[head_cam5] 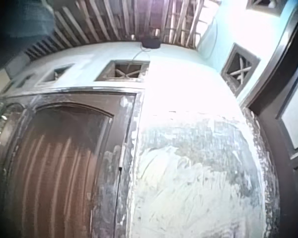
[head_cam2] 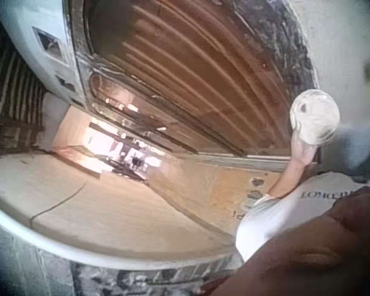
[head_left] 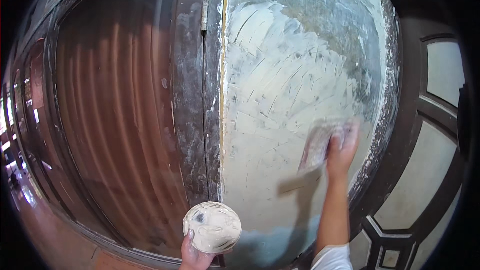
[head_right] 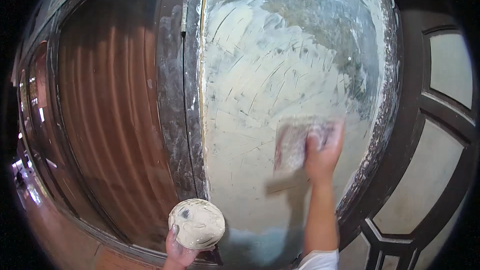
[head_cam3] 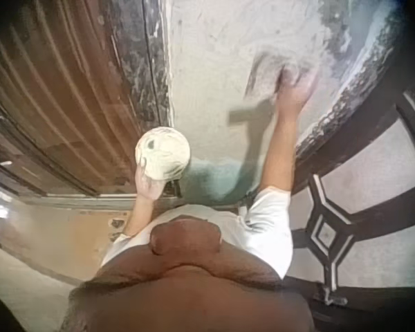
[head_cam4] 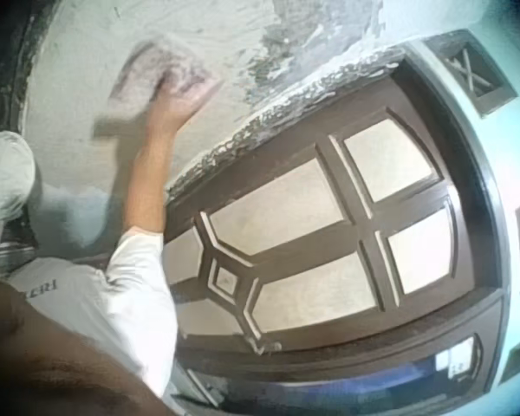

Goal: The person applies a putty-like substance to a wall using a plastic spreader, loading the spreader from a container held in the other hand.

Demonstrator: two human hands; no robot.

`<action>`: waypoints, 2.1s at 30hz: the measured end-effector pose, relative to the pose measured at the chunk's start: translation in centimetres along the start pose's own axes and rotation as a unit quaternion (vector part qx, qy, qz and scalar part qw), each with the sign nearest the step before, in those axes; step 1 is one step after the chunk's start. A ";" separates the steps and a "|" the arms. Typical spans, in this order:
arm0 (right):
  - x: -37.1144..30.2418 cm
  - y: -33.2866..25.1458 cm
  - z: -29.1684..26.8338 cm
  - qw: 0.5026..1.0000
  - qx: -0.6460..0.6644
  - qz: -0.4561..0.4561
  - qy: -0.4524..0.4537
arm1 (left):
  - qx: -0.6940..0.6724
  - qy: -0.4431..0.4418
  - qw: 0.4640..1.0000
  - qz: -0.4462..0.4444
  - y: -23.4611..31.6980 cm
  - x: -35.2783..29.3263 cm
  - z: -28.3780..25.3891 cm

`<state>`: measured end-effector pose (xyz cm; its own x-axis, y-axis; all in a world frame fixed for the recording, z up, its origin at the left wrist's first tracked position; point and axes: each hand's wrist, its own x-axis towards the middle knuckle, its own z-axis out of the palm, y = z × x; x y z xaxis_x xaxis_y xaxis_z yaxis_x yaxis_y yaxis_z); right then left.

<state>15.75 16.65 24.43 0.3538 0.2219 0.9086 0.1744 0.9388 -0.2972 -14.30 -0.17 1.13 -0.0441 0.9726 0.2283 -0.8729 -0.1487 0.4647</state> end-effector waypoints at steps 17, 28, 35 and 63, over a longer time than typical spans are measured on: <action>-10.7 1.7 -9.4 0.580 0.625 0.508 -0.123 | -0.024 -0.092 0.993 -0.062 -6.8 3.0 11.7; -10.6 2.5 -10.3 0.804 0.239 0.530 -0.119 | -0.045 -0.042 0.993 -0.101 -11.3 2.7 16.2; -9.4 4.5 -13.9 0.834 0.160 0.404 -0.340 | -0.147 -0.034 0.986 -0.075 -11.3 3.6 17.3; -9.4 5.2 -17.3 0.830 -0.074 0.393 -0.389 | -0.031 -0.046 0.998 -0.007 -12.3 2.1 12.6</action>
<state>29.27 14.91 9.25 -0.2783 0.9077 0.3142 0.3028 0.3933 -0.8681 2.44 1.49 6.65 0.0112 0.9537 0.3006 -0.9013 -0.1206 0.4161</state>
